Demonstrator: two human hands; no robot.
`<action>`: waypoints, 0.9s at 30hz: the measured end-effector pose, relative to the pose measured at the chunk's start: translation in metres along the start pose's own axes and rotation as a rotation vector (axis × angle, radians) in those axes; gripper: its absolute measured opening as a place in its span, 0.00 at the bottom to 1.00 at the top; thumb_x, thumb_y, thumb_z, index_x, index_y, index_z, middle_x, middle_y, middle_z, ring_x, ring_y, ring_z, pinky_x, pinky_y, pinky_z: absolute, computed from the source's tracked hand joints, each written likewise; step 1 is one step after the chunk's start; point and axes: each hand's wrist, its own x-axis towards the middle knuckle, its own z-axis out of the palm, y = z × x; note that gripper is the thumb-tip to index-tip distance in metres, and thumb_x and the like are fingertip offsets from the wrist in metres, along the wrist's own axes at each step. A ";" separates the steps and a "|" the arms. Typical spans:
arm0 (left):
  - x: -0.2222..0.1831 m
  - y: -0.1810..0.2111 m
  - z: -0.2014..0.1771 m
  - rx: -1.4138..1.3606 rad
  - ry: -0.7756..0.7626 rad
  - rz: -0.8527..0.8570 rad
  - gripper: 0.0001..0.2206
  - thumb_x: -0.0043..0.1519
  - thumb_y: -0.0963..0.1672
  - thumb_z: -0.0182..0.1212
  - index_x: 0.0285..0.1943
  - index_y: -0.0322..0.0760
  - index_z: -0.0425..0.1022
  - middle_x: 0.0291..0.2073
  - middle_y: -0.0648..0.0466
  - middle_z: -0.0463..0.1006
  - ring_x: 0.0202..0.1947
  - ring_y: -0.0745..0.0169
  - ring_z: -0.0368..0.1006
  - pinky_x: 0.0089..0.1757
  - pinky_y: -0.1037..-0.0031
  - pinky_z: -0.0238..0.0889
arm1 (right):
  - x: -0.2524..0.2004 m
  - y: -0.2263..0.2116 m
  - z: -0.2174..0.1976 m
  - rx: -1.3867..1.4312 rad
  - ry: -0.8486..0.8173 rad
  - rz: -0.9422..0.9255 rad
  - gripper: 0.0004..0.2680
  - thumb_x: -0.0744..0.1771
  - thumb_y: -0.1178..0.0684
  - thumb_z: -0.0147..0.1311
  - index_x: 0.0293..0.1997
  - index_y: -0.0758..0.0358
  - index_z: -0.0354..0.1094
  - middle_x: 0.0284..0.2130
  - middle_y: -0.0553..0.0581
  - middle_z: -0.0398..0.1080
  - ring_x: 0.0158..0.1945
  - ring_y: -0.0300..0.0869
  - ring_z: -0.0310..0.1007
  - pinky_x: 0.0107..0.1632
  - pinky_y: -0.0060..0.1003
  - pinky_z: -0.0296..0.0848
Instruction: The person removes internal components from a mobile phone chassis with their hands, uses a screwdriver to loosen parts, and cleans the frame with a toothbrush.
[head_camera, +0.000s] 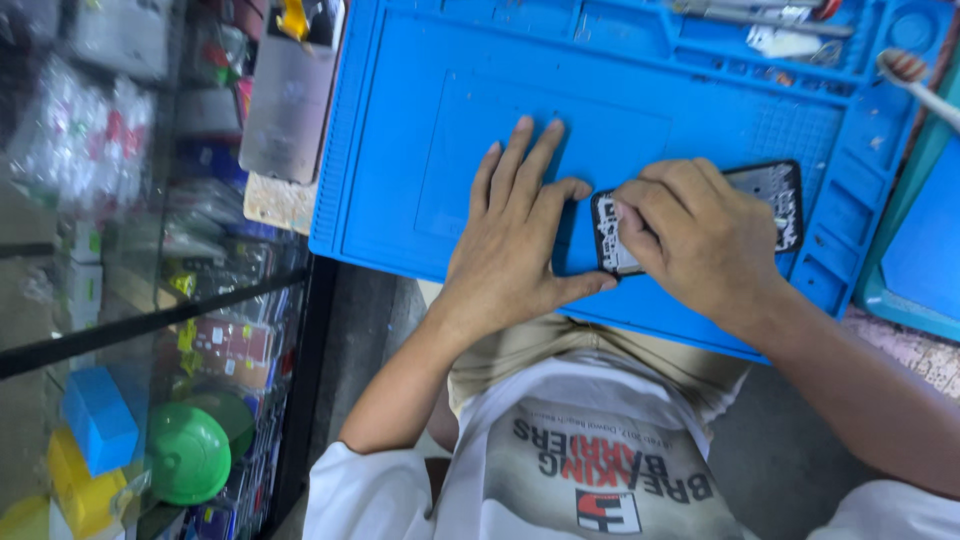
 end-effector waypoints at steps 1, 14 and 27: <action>-0.003 0.000 0.001 -0.007 -0.007 -0.015 0.38 0.46 0.58 0.78 0.59 0.37 0.70 0.74 0.33 0.52 0.78 0.30 0.38 0.71 0.39 0.31 | -0.003 -0.001 0.001 -0.002 -0.016 -0.001 0.05 0.66 0.57 0.64 0.43 0.59 0.74 0.40 0.52 0.72 0.41 0.44 0.74 0.38 0.39 0.74; 0.003 0.001 0.004 -0.003 -0.030 -0.030 0.38 0.44 0.60 0.78 0.58 0.39 0.71 0.74 0.34 0.53 0.78 0.30 0.38 0.70 0.37 0.29 | -0.005 0.002 0.001 -0.117 -0.054 -0.055 0.08 0.66 0.55 0.65 0.48 0.59 0.75 0.44 0.50 0.72 0.42 0.41 0.73 0.38 0.35 0.73; 0.003 0.002 0.009 0.014 -0.053 -0.029 0.37 0.47 0.59 0.79 0.59 0.37 0.71 0.75 0.41 0.55 0.78 0.34 0.39 0.71 0.33 0.26 | 0.005 0.019 -0.008 0.005 -0.176 -0.222 0.10 0.64 0.54 0.65 0.49 0.59 0.76 0.45 0.48 0.73 0.43 0.39 0.74 0.37 0.35 0.75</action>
